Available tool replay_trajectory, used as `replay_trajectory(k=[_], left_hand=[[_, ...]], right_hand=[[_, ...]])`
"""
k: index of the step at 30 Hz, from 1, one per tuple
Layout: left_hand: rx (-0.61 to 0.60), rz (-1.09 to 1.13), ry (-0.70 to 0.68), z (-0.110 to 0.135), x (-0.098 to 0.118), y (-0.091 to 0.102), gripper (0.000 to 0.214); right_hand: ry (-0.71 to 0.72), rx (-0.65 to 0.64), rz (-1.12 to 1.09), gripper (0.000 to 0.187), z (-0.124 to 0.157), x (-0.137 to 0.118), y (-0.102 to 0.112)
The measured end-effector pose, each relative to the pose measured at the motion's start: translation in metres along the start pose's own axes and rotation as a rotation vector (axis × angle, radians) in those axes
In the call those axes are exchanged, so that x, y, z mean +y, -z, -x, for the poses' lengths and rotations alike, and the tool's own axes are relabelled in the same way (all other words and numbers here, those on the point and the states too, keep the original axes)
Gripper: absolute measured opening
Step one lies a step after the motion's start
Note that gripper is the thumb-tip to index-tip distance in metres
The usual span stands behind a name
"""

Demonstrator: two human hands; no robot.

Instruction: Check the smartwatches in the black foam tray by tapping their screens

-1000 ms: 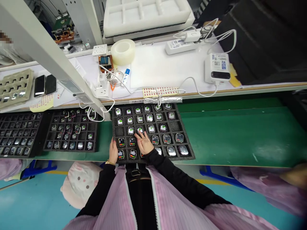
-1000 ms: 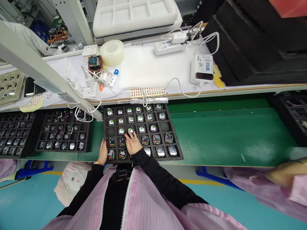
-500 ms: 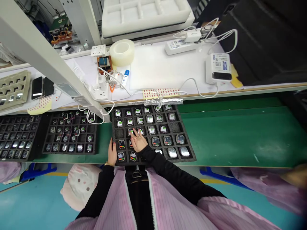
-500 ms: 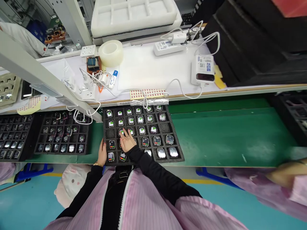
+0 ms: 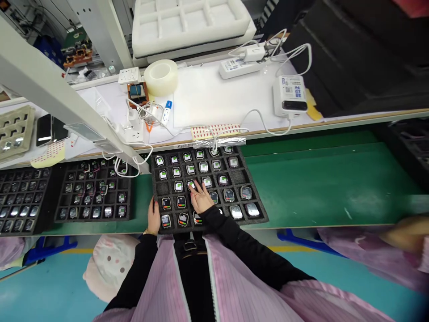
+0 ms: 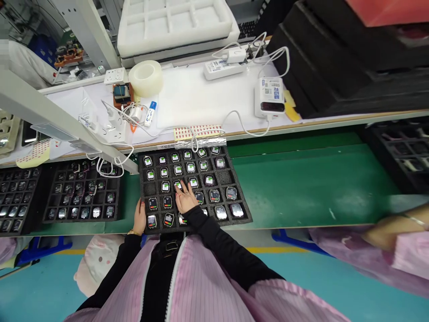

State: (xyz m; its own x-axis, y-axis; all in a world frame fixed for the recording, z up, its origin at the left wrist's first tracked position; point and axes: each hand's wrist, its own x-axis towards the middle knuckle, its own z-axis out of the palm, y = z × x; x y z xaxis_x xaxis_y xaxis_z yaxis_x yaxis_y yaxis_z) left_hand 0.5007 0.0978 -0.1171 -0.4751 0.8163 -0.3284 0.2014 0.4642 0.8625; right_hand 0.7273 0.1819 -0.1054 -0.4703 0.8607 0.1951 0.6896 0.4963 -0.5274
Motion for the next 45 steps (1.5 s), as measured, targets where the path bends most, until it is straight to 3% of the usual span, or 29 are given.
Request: replay_trajectory(k=[6, 12, 16, 20, 23, 28, 45], left_hand=[[0.023, -0.073, 0.003, 0.001, 0.001, -0.001, 0.053], [0.065, -0.219, -0.109, 0.000, 0.006, 0.000, 0.049], [0.138, -0.370, -0.288, 0.006, 0.029, -0.003, 0.048], [0.055, -0.525, -0.490, 0.015, 0.058, -0.019, 0.046], [-0.013, -0.638, -0.564, 0.017, 0.071, -0.036, 0.046], [-0.021, -0.803, -0.575, 0.015, 0.075, -0.051, 0.050], [-0.014, -0.952, -0.630, 0.013, 0.068, -0.050, 0.055]], right_hand=[[-0.116, 0.081, -0.007, 0.050, 0.009, 0.019, 0.014], [-0.170, 0.122, 0.044, 0.050, 0.018, 0.041, 0.025], [-0.164, 0.053, 0.090, 0.048, 0.015, 0.041, 0.026], [-0.181, 0.072, 0.063, 0.050, 0.017, 0.046, 0.030], [-0.192, 0.130, 0.026, 0.051, 0.026, 0.051, 0.035], [-0.224, 0.216, 0.000, 0.051, 0.041, 0.061, 0.042], [-0.314, 0.262, -0.020, 0.052, 0.047, 0.076, 0.055]])
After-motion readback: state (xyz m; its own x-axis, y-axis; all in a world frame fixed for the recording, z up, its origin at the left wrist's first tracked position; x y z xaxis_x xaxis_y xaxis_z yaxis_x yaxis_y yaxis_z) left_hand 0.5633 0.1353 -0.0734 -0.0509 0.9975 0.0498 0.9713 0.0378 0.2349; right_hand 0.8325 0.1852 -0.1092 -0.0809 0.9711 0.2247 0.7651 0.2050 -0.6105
